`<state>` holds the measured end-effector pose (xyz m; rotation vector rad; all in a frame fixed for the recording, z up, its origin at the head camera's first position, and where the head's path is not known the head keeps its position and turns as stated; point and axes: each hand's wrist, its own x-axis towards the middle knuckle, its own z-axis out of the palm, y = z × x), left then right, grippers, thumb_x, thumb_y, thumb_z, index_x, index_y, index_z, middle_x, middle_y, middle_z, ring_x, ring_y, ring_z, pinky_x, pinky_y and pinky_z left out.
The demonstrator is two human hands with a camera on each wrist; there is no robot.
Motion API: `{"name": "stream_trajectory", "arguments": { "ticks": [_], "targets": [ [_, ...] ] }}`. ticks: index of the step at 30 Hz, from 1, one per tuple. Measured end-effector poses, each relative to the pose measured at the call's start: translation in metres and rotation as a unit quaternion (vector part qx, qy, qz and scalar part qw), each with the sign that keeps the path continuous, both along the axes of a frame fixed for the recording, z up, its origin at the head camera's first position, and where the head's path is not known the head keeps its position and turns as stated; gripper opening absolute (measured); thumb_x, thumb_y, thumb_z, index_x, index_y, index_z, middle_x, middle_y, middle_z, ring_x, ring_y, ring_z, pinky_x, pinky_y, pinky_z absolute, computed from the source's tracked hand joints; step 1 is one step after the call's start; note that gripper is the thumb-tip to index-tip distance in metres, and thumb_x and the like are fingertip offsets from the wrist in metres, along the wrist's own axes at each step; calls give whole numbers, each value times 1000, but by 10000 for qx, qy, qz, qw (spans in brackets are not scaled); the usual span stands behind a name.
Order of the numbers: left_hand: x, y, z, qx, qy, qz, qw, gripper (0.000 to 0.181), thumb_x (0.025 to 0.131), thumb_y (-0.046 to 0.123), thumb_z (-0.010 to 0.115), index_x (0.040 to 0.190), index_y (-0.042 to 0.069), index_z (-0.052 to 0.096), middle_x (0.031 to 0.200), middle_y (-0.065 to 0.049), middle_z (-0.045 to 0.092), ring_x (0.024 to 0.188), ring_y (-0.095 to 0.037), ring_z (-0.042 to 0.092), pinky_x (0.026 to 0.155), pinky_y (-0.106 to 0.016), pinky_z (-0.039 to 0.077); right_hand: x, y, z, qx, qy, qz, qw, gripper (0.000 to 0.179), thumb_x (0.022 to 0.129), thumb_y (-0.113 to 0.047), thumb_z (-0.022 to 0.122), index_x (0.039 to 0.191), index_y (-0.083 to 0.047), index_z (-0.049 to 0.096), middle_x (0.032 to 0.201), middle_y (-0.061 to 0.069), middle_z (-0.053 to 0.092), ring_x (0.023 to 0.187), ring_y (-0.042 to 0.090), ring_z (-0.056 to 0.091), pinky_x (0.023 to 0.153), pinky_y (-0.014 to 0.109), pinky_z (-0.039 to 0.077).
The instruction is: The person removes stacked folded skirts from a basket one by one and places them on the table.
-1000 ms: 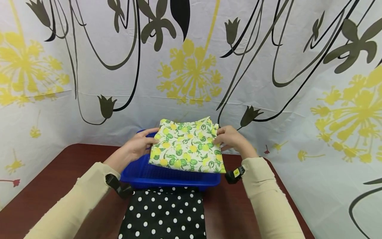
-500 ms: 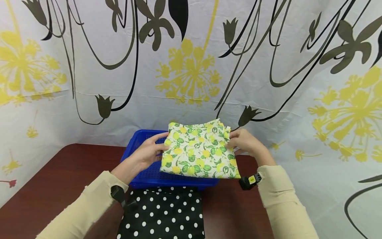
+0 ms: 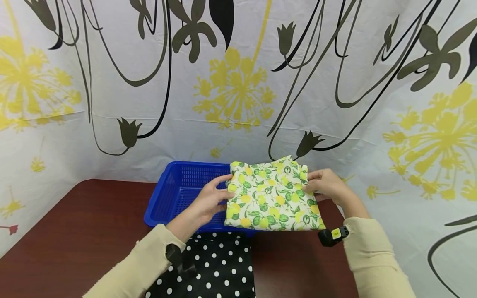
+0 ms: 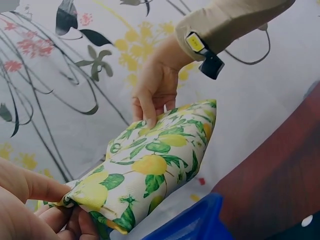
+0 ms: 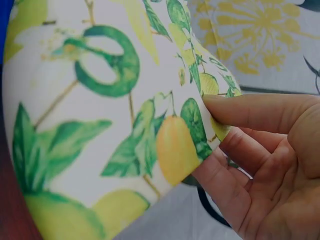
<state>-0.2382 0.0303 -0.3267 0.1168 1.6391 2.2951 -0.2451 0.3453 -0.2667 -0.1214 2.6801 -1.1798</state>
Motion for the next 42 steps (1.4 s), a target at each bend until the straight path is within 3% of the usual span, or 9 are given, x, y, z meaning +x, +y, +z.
{"name": "stream_trajectory", "arguments": {
  "ticks": [3, 7, 14, 22, 26, 30, 35, 39, 42],
  "targets": [
    [3, 11, -2, 59, 14, 41, 10000, 56, 82, -8, 56, 134, 12, 46, 110, -17, 60, 93, -26, 60, 80, -41, 48, 3, 9, -2, 68, 21, -62, 10000, 70, 87, -21, 61, 134, 17, 26, 133, 36, 33, 108, 33, 51, 76, 39, 51],
    [7, 25, -6, 172, -18, 93, 9998, 56, 82, -9, 57, 133, 12, 47, 106, -15, 61, 90, -25, 61, 78, -39, 49, 6, 20, -6, 218, 142, -232, 9994, 68, 87, -22, 62, 132, 18, 30, 130, 37, 37, 104, 30, 53, 74, 37, 51],
    [14, 47, -13, 276, -75, 216, 9994, 56, 80, -11, 57, 131, 12, 48, 102, -14, 64, 89, -23, 62, 74, -37, 51, 13, 39, -11, 435, 130, -342, 9984, 69, 89, -23, 60, 131, 20, 28, 131, 40, 31, 111, 43, 46, 74, 38, 51],
    [25, 78, -19, 353, -175, 466, 9981, 57, 78, -15, 57, 127, 13, 52, 97, -13, 65, 83, -24, 63, 69, -37, 52, 19, 64, -19, 489, 77, -633, 9968, 70, 88, -27, 61, 130, 19, 32, 130, 39, 33, 101, 29, 55, 73, 36, 51],
    [29, 96, -22, 282, -218, 712, 9968, 56, 76, -16, 57, 123, 14, 55, 93, -11, 63, 69, -16, 59, 58, -30, 49, 21, 75, -25, 527, 113, -745, 9958, 69, 87, -28, 62, 130, 19, 33, 127, 38, 37, 92, 15, 57, 72, 35, 51],
    [31, 113, -26, 175, -149, 862, 9960, 54, 76, -17, 58, 120, 15, 57, 89, -8, 58, 52, -10, 42, 49, -25, 38, 22, 86, -29, 567, 179, -885, 9943, 66, 87, -26, 63, 127, 20, 36, 118, 31, 47, 81, 3, 54, 71, 35, 51],
    [34, 129, -30, 50, -142, 1014, 9947, 52, 75, -17, 58, 116, 15, 58, 84, -7, 51, 46, -10, 24, 45, -23, 27, 22, 99, -36, 488, 100, -1129, 9924, 64, 86, -24, 64, 125, 20, 39, 107, 15, 55, 76, 3, 55, 66, 34, 50],
    [37, 141, -34, 35, -214, 1136, 9933, 53, 73, -19, 59, 114, 15, 59, 92, -8, 51, 46, -11, 25, 45, -23, 26, 25, 107, -44, 373, 1, -1283, 9910, 65, 85, -23, 65, 125, 20, 38, 98, 3, 57, 75, 5, 54, 65, 34, 49],
    [39, 150, -37, 46, -263, 1201, 9924, 53, 71, -20, 59, 112, 15, 59, 103, -11, 52, 54, -13, 35, 48, -25, 29, 27, 114, -50, 295, -30, -1400, 9897, 64, 85, -24, 65, 125, 19, 39, 93, -3, 57, 74, 5, 55, 64, 34, 49]
  ]
}}
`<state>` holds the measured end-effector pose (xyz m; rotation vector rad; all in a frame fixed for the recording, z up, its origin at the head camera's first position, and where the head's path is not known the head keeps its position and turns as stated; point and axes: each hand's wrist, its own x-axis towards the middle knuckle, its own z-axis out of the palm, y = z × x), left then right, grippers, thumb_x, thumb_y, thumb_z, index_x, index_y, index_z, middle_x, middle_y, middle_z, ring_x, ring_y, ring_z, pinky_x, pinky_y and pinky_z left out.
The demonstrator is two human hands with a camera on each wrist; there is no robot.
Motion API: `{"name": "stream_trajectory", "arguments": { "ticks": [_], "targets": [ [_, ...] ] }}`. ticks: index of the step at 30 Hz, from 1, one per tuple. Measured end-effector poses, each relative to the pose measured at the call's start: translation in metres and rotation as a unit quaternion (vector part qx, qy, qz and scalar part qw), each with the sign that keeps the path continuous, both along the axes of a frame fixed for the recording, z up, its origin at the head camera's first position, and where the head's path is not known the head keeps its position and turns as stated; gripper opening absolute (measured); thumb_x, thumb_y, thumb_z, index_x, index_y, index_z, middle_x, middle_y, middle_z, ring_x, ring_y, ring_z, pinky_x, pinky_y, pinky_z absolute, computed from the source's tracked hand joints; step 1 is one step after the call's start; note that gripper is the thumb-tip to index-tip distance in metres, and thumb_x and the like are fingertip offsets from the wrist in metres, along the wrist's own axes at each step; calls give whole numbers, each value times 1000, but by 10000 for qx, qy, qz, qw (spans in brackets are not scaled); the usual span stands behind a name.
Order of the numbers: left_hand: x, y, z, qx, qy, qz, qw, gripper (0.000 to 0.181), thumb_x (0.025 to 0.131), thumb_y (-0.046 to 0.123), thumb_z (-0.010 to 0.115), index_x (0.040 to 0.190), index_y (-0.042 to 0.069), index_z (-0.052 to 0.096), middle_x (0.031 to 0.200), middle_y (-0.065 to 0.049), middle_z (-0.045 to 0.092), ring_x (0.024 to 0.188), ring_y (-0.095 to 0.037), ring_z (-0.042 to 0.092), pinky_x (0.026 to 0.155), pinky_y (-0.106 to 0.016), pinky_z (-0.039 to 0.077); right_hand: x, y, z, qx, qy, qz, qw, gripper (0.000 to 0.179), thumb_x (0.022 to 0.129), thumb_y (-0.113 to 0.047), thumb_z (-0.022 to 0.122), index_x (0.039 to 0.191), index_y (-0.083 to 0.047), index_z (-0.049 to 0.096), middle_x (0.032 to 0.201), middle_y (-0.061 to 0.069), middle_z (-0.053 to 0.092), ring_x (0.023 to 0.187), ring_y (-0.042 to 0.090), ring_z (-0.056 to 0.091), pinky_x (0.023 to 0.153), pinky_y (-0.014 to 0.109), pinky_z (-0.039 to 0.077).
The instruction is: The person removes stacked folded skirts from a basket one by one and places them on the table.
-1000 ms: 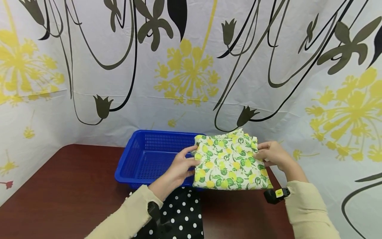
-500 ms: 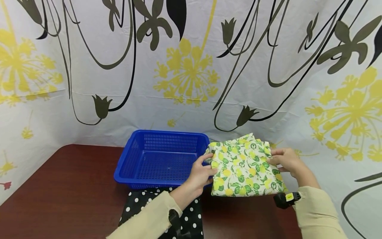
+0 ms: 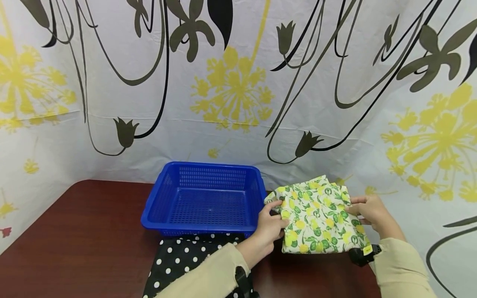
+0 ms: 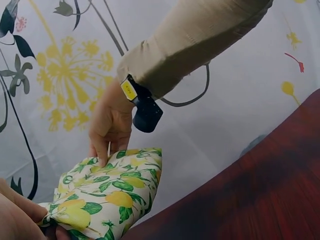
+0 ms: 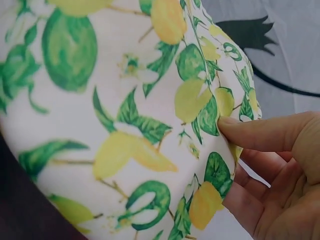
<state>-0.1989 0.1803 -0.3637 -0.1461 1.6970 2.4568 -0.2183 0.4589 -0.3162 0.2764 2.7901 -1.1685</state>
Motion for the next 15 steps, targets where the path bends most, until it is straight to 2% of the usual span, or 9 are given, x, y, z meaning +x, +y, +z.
{"name": "stream_trajectory", "arguments": {
  "ticks": [4, 8, 13, 15],
  "targets": [
    [2, 11, -6, 3, -68, -19, 10000, 55, 70, -22, 56, 112, 13, 59, 114, -17, 51, 71, -20, 45, 51, -28, 29, 2, 8, -10, -151, 4, -140, 9998, 63, 84, -23, 66, 124, 19, 41, 90, -5, 58, 74, 7, 56, 64, 34, 49],
    [3, 20, -14, -86, -117, -10, 9999, 56, 69, -23, 54, 112, 12, 58, 109, -17, 53, 80, -23, 48, 52, -29, 31, 4, 14, -21, -268, 50, -300, 9992, 57, 83, -22, 67, 120, 18, 46, 88, -3, 59, 74, 9, 57, 63, 34, 50],
    [2, 27, -24, -308, -182, 61, 9993, 57, 67, -23, 54, 112, 11, 58, 97, -12, 52, 77, -22, 47, 56, -30, 34, 5, 17, -36, -415, 90, -544, 9976, 51, 84, -20, 66, 116, 16, 50, 84, -4, 60, 72, 11, 56, 61, 34, 49],
    [2, 28, -28, -396, -236, 29, 9989, 57, 67, -24, 54, 113, 11, 58, 95, -11, 52, 76, -22, 46, 56, -30, 34, 6, 18, -42, -404, 76, -567, 9975, 52, 85, -19, 65, 118, 17, 48, 85, -4, 58, 73, 11, 55, 61, 34, 48]
  ]
}}
